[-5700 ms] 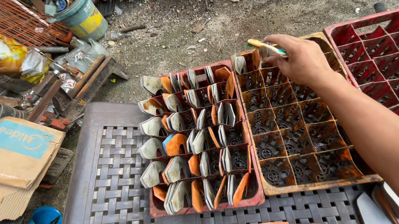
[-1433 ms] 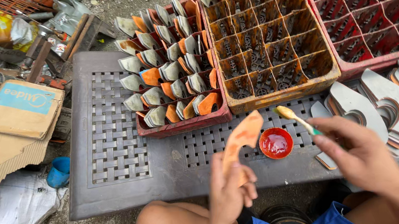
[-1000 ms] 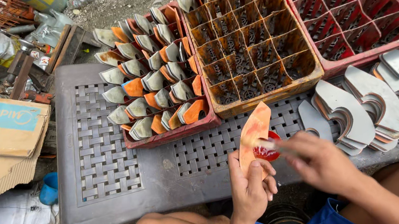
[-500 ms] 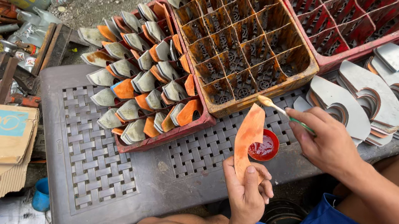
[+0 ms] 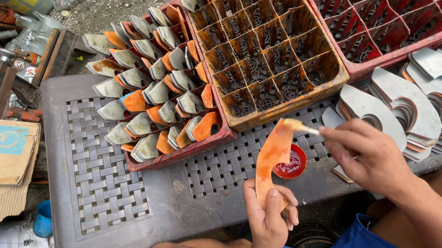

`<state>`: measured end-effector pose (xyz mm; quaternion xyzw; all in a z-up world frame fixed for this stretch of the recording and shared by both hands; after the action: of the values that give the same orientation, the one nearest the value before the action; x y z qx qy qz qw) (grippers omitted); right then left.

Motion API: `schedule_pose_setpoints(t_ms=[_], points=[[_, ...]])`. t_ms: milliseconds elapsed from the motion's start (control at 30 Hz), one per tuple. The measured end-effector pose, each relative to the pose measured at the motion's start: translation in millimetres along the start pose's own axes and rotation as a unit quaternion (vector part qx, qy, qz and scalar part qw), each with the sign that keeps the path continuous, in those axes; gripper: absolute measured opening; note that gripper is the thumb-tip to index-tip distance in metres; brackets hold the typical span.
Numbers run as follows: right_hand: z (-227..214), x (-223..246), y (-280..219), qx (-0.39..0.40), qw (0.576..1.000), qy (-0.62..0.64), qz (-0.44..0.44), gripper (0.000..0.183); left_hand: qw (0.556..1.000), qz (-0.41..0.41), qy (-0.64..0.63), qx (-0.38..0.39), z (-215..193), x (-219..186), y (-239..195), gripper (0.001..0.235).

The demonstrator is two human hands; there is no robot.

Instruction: The person paints curved metal pieces with a red liquid using a toothbrush. They dip the brush into a small red container, apply the liquid to each piece, and place the painted pieces into a crate. The person repeats this process for multiple pieces.

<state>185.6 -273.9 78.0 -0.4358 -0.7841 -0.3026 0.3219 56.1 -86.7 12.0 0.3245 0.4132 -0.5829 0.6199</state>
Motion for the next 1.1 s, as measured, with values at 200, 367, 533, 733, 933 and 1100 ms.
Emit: schedule_pose_setpoints(t_ms=[200, 367, 533, 733, 933, 1100], points=[[13.6, 10.7, -9.2, 0.241, 0.968, 0.004, -0.064, 0.047, 1.0, 0.011, -0.015, -0.019, -7.6, -6.4, 2.8, 0.018], [4.2, 3.0, -4.4, 0.106, 0.994, -0.015, 0.002, 0.041, 1.0, 0.008, -0.002, -0.01, -5.7, -7.1, 2.2, 0.014], [17.8, 8.1, -11.4, 0.224, 0.968, 0.048, -0.1, 0.039, 0.999, 0.007, -0.02, -0.025, -7.7, -9.2, 3.2, 0.015], [11.5, 11.0, -7.1, 0.109, 0.991, 0.058, -0.043, 0.037, 1.0, 0.007, -0.012, -0.011, -3.6, -7.6, 1.0, 0.016], [-2.4, 4.9, 5.7, -0.038, 0.996, -0.063, 0.056, 0.03, 1.0, 0.008, 0.004, 0.005, 0.1, -5.1, -4.5, 0.018], [-0.6, 12.5, -4.5, -0.042, 0.999, 0.007, -0.005, 0.031, 1.0, 0.002, 0.007, 0.005, 0.5, -6.0, 0.0, 0.025]])
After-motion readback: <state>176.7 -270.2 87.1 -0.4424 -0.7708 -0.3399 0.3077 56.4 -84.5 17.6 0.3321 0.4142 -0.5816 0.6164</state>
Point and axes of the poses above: each hand's wrist, its own y-axis towards the middle knuckle, its own z-axis out of the palm, x = y × z, the point moved 6 cm from there along y, towards the middle knuckle, and after that the axes turned 5 degrees about x, right-handed, at the moved point
